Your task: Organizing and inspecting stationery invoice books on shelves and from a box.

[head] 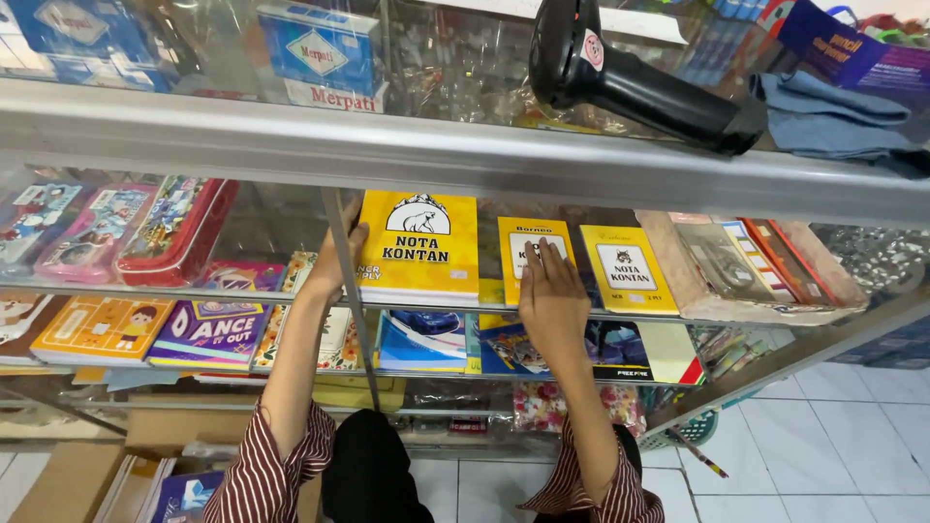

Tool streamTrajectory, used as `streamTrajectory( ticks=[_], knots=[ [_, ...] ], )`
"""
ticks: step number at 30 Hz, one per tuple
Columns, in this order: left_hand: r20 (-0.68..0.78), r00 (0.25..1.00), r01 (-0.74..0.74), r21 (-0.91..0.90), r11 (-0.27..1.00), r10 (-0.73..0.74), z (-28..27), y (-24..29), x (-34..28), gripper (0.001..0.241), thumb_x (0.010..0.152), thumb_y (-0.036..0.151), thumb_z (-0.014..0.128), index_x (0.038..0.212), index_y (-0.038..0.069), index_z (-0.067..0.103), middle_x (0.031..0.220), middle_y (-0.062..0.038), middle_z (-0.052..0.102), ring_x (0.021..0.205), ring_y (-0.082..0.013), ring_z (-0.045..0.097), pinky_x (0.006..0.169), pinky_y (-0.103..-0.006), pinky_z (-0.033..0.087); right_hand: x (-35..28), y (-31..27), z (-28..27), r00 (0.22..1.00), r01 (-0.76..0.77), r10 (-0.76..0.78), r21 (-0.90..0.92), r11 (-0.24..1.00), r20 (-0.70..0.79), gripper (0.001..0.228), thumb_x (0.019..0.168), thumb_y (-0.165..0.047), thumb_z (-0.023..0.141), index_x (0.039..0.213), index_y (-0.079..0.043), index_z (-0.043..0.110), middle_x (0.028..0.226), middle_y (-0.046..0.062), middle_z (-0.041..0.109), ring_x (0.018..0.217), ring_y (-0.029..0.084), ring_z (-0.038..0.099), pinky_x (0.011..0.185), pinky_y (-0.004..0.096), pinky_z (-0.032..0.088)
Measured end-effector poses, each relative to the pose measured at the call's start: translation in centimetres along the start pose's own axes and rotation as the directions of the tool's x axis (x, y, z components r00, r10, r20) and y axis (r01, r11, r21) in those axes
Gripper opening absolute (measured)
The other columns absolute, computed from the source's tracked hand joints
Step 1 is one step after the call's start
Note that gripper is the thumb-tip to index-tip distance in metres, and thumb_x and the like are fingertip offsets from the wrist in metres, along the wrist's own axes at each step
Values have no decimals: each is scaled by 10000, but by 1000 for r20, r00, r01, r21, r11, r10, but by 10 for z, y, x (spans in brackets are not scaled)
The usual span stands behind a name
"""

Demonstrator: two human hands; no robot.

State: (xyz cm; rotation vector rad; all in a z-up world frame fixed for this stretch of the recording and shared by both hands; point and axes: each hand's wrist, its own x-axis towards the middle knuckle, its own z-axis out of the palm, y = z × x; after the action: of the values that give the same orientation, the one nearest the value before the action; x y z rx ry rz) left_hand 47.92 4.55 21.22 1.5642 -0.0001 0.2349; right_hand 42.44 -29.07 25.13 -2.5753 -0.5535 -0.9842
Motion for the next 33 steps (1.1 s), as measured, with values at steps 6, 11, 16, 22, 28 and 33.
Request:
streamTrajectory(
  ticks=[6,11,16,22,28,33],
  knots=[
    [8,1000,-28,-31,999,28,0,3,-1,578,1038,118,437,1580,-12,281,1550,-204,471,1385,-258,510,1127,-325,413,1,2,-2,1000,20,-19,-26,999,6,374,1036,-180,504,1349,-31,647,1403,203,622,1311,348,590,1139,473,425],
    [11,996,-90,-70,993,91,-5,-1,-8,566,1005,98,462,1551,-12,363,1503,-182,530,1329,-234,551,1091,-326,442,-8,-29,-21,998,-40,31,179,983,54,345,1045,-160,540,1363,-79,645,1390,145,644,1265,319,622,1099,442,467],
    [-32,999,-12,-131,991,8,-6,-18,7,544,982,154,507,1513,56,437,1380,-135,610,1203,-196,599,1017,-321,479,-26,-73,-17,974,221,-193,304,927,-122,321,1013,-123,627,1329,-92,674,1364,107,675,1237,306,651,1108,442,482],
    [-5,997,-79,-13,997,79,-6,-9,3,395,996,167,525,1343,-17,566,1173,-116,700,1056,-161,671,903,-305,539,-34,-85,-11,986,142,-95,400,905,-135,253,1052,-107,597,1280,-90,706,1328,88,694,1219,308,665,1066,433,508],
    [104,992,-48,-240,970,75,-10,-7,-20,386,1056,159,533,1397,-20,564,1237,-109,712,1077,-157,685,923,-289,550,-25,-87,-35,1000,-4,-7,501,865,19,270,1028,-187,615,1274,-106,691,1332,122,671,1205,347,648,1001,440,505],
    [114,986,-104,-167,981,123,-12,9,-52,552,1081,350,469,1535,37,452,1408,-126,630,1224,-201,607,1018,-336,489,-38,-79,-16,999,28,-17,454,891,-27,331,1031,-225,639,1358,-184,674,1414,192,603,1246,381,614,1018,452,499]
  ],
)
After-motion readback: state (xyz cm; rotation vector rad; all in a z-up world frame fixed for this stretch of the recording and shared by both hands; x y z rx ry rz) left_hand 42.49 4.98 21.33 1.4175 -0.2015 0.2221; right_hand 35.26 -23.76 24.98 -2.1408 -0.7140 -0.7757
